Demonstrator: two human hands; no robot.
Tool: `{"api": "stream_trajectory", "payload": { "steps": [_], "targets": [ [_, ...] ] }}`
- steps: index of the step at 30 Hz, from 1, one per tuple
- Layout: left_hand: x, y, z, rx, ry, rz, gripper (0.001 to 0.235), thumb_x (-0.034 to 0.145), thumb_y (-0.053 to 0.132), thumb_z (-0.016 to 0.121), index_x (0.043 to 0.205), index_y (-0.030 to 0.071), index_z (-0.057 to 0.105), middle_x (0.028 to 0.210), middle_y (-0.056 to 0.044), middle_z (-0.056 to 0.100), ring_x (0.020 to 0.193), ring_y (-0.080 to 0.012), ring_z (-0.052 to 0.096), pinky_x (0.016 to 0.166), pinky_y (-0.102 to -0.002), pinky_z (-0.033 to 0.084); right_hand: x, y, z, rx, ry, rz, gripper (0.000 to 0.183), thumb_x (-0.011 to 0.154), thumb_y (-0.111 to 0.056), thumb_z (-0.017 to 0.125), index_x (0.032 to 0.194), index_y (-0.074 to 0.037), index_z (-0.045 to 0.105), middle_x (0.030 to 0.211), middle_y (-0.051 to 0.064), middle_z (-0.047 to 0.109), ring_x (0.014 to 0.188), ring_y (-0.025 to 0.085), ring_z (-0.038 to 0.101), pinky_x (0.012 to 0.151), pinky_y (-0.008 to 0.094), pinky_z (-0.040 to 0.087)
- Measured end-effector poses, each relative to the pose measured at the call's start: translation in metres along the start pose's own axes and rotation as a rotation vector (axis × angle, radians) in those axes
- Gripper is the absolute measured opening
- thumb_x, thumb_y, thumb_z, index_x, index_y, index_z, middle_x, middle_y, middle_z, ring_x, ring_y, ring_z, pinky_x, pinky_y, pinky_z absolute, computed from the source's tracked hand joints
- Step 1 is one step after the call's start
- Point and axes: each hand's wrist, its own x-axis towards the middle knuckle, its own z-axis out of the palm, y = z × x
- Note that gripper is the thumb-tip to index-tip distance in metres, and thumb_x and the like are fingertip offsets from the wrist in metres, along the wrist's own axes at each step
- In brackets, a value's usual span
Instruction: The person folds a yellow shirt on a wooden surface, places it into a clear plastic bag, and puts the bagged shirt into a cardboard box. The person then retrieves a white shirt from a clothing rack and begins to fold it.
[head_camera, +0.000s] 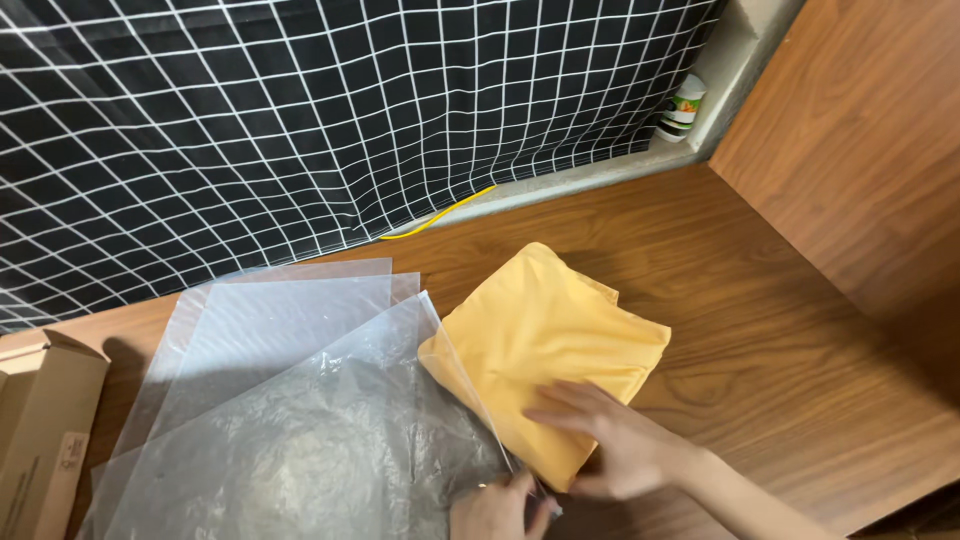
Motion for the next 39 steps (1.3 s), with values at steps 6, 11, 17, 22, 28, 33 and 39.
{"api": "stream_trajectory", "payload": {
  "steps": [6,11,17,22,28,33,39],
  "targets": [
    [-0.002,-0.01,0.043,0.035,-0.101,0.154,0.048,0.094,0.061,0.069,0.131,0.034,0.054,0.102,-0.01,0.069,0.079,-0.0421,0.072,0.063,-0.064,0.056,-0.015,0.041,0.035,-0.677,0.141,-0.19,0.129,0.061,-0.037,0.104,0.171,-0.028,0.038,0.176,0.016,0.028,0.161,0.042,0.021,0.125,0.06,0.014],
    [-0.005,-0.02,0.066,0.096,0.079,0.197,0.036,0.095,0.052,0.073,0.12,0.03,0.06,0.095,-0.003,0.069,0.065,-0.0387,0.072,0.049,-0.061,0.057,0.018,0.039,0.047,-0.541,0.312,-0.474,0.055,0.113,-0.052,0.045,0.142,-0.011,0.067,0.126,0.008,0.07,0.088,0.029,0.06,0.081,0.042,0.054],
    [-0.011,-0.027,0.055,-0.008,0.291,0.267,0.028,0.099,0.051,0.067,0.118,0.03,0.066,0.085,-0.004,0.073,0.053,-0.0351,0.072,0.04,-0.059,0.056,0.047,0.007,0.065,-0.342,0.136,-0.471,0.053,0.089,-0.015,0.074,0.142,-0.018,0.071,0.104,0.01,0.061,0.09,0.032,0.063,0.071,0.046,0.054],
    [-0.029,-0.016,-0.013,-0.066,0.334,0.146,0.026,0.086,0.051,0.069,0.083,0.027,0.059,0.066,0.003,0.073,0.053,-0.0318,0.072,0.049,-0.053,0.055,0.044,0.004,0.061,-0.267,0.05,-0.3,0.046,0.088,-0.016,0.077,0.134,-0.022,0.079,0.086,0.005,0.057,0.077,0.032,0.062,0.063,0.045,0.05],
    [-0.033,0.005,-0.02,0.024,0.756,0.183,0.016,0.088,0.047,0.069,0.082,0.032,0.073,0.054,0.004,0.069,0.037,-0.0253,0.064,0.032,-0.048,0.047,0.037,-0.02,0.06,-0.244,-0.065,-0.047,0.028,0.092,-0.03,0.072,0.118,-0.024,0.08,0.092,0.004,0.074,0.081,0.035,0.073,0.063,0.048,0.053],
    [-0.03,0.009,-0.039,0.018,0.677,0.598,0.022,0.09,0.028,0.074,0.073,0.018,0.064,0.06,-0.006,0.067,0.041,-0.0307,0.063,0.035,-0.048,0.047,0.023,-0.012,0.058,0.016,-0.257,-0.044,0.01,0.067,-0.015,0.071,0.075,-0.02,0.068,0.075,-0.004,0.071,0.07,0.011,0.066,0.063,0.032,0.05],
    [0.0,-0.011,-0.104,-0.348,0.693,-0.014,0.016,0.093,0.05,0.071,0.093,0.035,0.067,0.056,0.01,0.068,0.053,-0.0221,0.072,0.054,-0.045,0.052,0.054,0.01,-0.006,0.262,-0.072,0.137,0.023,0.092,-0.027,0.079,0.114,-0.026,0.087,0.103,-0.008,0.087,0.087,0.006,0.075,0.082,0.028,0.063]
  ]
}}
